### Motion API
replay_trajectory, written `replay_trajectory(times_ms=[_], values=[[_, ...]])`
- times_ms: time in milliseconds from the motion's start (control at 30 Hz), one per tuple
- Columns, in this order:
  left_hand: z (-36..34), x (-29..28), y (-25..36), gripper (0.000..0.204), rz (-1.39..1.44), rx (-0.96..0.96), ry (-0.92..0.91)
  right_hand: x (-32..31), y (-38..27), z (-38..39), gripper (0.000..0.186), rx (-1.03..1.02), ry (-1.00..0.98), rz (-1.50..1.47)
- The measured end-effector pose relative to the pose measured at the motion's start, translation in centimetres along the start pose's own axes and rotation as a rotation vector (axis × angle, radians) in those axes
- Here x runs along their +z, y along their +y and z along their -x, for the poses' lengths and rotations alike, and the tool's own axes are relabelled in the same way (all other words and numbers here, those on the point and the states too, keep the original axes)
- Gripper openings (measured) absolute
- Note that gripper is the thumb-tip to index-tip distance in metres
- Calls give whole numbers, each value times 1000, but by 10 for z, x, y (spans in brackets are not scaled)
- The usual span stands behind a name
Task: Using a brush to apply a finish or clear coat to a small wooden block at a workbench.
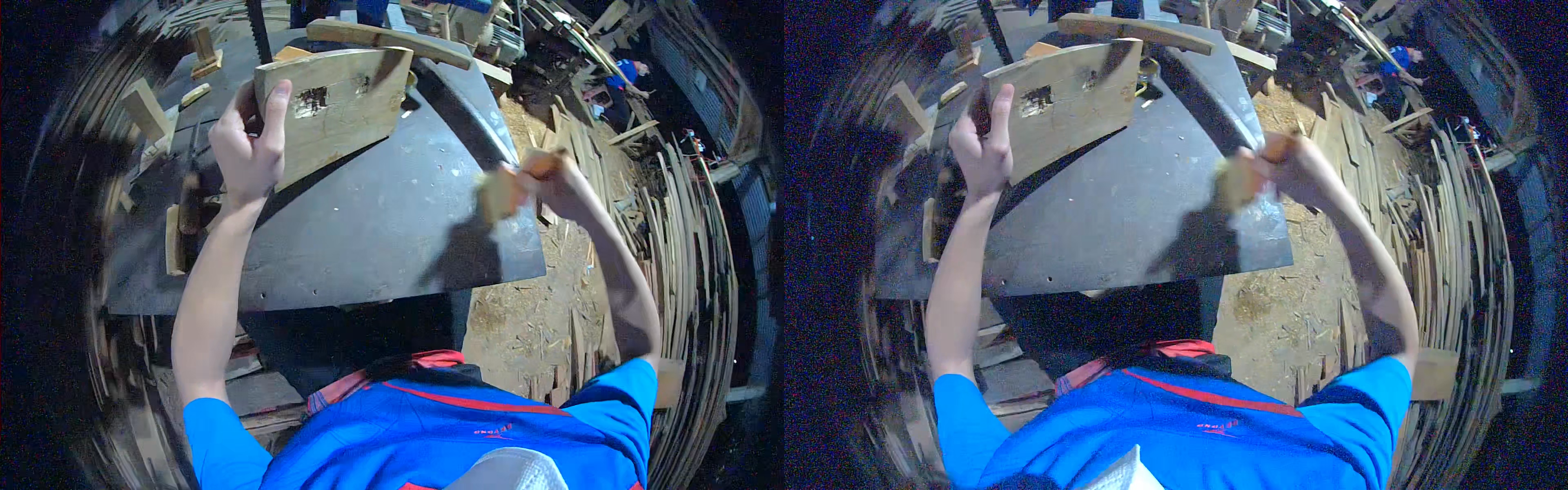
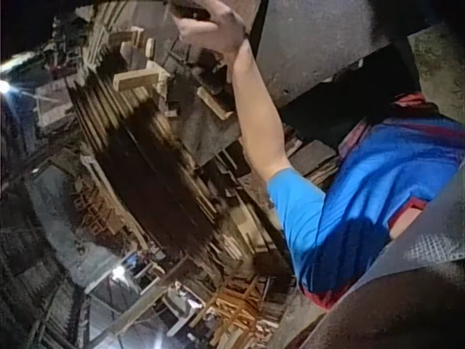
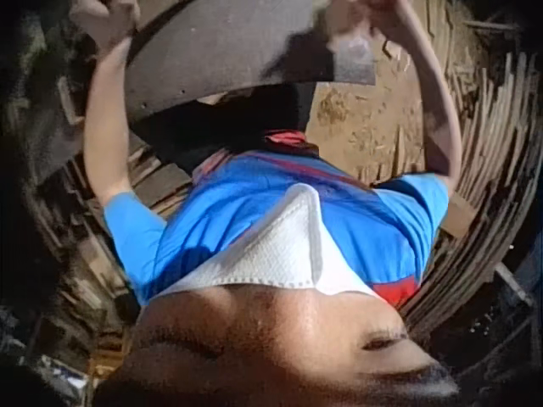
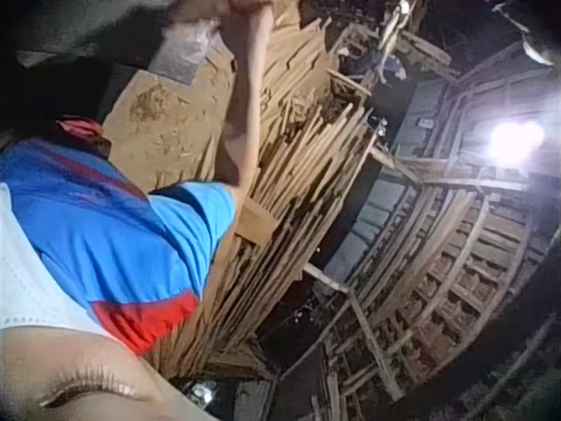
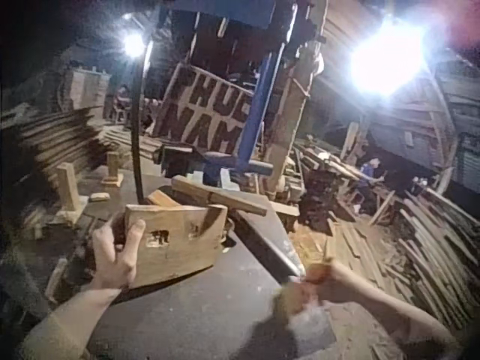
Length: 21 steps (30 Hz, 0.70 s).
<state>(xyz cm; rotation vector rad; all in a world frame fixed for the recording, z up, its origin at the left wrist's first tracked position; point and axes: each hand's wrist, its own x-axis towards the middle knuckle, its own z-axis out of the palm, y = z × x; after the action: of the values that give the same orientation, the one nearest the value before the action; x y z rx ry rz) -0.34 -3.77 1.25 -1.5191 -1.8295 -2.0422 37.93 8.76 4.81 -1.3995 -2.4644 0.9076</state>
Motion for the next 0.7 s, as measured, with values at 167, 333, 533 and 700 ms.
replay_trajectory(times_ms=[167,333,533,700], values=[[-6,9,6,33,75,82,15,-78,50,93,21,281,201,147],[-2,11,1,32,41,85,1,-44,-19,71,14,-150,249,31],[-2,14,-7,31,89,98,-1,-3,-87,-3,17,-361,-17,-54],[-4,20,-1,30,69,141,27,28,-81,-68,24,-324,-18,-202]])
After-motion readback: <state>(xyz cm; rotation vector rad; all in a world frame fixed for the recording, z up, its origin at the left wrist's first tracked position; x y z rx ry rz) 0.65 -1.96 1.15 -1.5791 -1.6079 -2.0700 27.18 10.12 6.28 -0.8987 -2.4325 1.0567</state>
